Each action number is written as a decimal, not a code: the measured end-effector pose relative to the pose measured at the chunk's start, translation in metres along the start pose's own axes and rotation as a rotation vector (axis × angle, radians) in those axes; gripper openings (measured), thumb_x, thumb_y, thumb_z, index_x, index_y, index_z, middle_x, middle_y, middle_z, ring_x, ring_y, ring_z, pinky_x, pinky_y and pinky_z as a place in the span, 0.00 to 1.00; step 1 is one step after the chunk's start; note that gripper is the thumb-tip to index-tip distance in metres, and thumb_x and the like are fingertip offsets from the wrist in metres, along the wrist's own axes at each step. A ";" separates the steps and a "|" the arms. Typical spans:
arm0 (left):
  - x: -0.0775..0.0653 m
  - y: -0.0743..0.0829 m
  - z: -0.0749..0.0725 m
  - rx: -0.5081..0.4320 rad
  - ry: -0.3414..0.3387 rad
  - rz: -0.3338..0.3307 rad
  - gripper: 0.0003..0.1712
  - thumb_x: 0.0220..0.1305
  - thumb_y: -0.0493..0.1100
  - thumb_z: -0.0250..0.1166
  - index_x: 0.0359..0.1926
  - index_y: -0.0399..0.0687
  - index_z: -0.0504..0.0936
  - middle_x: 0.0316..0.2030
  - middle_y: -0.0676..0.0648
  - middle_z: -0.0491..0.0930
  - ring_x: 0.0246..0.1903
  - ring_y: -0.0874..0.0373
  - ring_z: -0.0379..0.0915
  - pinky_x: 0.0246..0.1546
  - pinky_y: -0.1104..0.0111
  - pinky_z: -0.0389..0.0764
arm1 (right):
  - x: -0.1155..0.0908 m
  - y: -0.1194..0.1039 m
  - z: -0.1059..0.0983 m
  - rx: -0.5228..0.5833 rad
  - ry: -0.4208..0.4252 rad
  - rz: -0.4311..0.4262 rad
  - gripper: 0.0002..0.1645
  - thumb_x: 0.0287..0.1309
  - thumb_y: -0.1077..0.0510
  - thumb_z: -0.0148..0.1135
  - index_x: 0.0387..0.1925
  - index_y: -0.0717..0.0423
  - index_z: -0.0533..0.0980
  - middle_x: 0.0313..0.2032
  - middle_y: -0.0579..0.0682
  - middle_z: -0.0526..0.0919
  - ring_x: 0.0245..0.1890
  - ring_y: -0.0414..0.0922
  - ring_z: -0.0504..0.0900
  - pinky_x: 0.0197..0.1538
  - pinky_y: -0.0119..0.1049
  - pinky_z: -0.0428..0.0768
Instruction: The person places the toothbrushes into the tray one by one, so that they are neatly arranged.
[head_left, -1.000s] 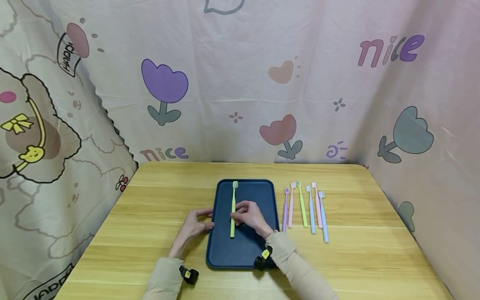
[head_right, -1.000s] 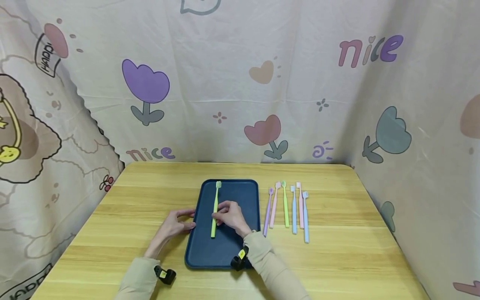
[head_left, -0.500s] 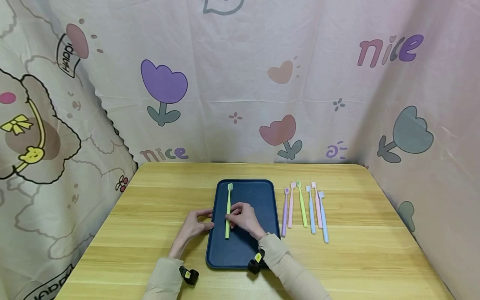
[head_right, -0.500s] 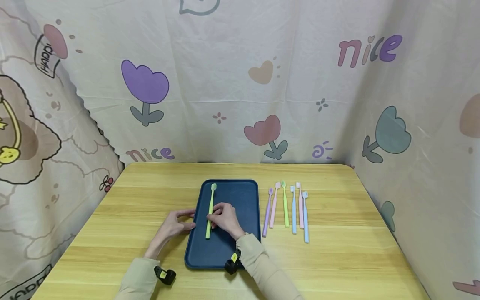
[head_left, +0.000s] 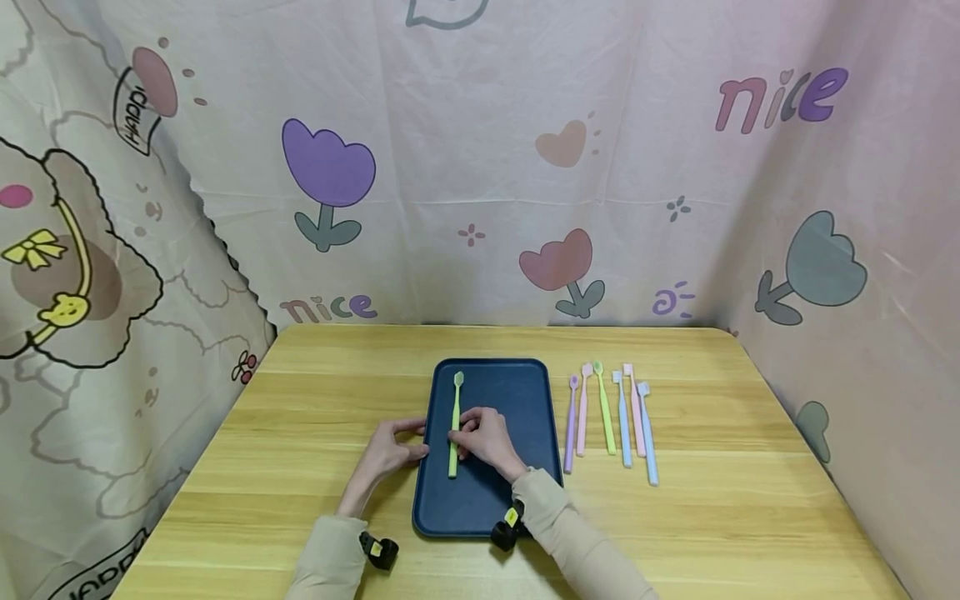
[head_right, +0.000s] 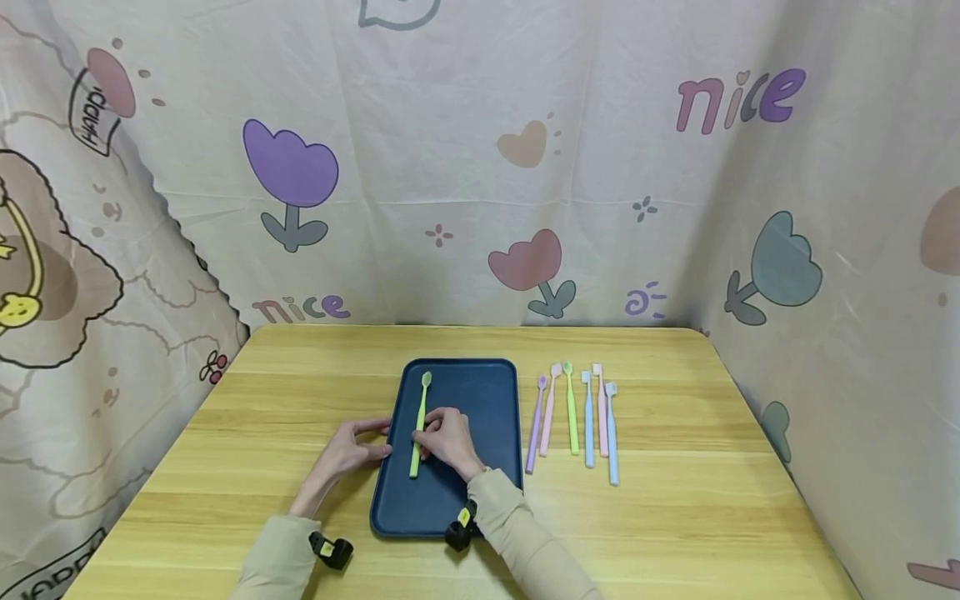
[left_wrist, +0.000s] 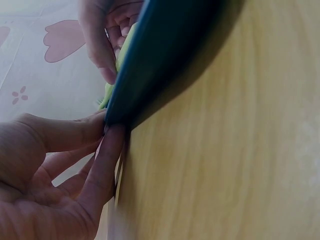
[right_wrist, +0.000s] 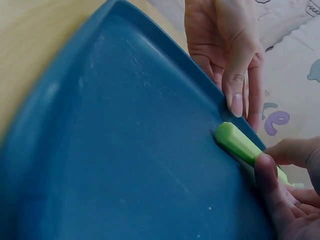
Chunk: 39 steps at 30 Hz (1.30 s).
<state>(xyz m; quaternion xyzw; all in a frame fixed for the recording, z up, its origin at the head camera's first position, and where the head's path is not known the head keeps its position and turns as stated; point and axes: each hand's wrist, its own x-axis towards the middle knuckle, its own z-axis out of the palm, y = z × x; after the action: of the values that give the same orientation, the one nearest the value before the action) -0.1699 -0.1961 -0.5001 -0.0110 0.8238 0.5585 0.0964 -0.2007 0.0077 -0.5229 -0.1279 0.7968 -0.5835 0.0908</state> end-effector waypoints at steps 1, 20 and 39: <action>0.000 0.000 0.000 0.000 -0.003 0.004 0.28 0.58 0.25 0.66 0.62 0.29 0.77 0.52 0.29 0.82 0.26 0.57 0.85 0.34 0.67 0.86 | 0.000 0.000 0.000 -0.003 0.002 0.000 0.17 0.58 0.60 0.70 0.47 0.67 0.79 0.26 0.56 0.87 0.18 0.41 0.83 0.29 0.33 0.85; 0.001 -0.003 0.000 0.011 -0.011 0.017 0.28 0.58 0.26 0.67 0.61 0.28 0.77 0.52 0.28 0.81 0.27 0.57 0.85 0.34 0.68 0.87 | 0.000 -0.005 0.004 -0.039 0.017 0.020 0.24 0.56 0.57 0.73 0.49 0.68 0.78 0.24 0.54 0.87 0.17 0.44 0.84 0.26 0.34 0.84; 0.001 -0.003 -0.001 0.003 -0.005 0.016 0.28 0.58 0.26 0.66 0.61 0.29 0.77 0.52 0.29 0.82 0.27 0.56 0.85 0.34 0.68 0.86 | 0.001 -0.002 0.007 0.024 -0.014 0.011 0.20 0.58 0.60 0.72 0.49 0.68 0.80 0.27 0.59 0.89 0.22 0.49 0.88 0.28 0.36 0.87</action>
<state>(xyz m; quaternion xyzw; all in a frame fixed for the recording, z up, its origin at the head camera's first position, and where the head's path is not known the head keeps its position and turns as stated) -0.1710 -0.1978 -0.5025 -0.0028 0.8245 0.5579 0.0941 -0.1995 0.0010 -0.5234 -0.1264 0.7897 -0.5917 0.1014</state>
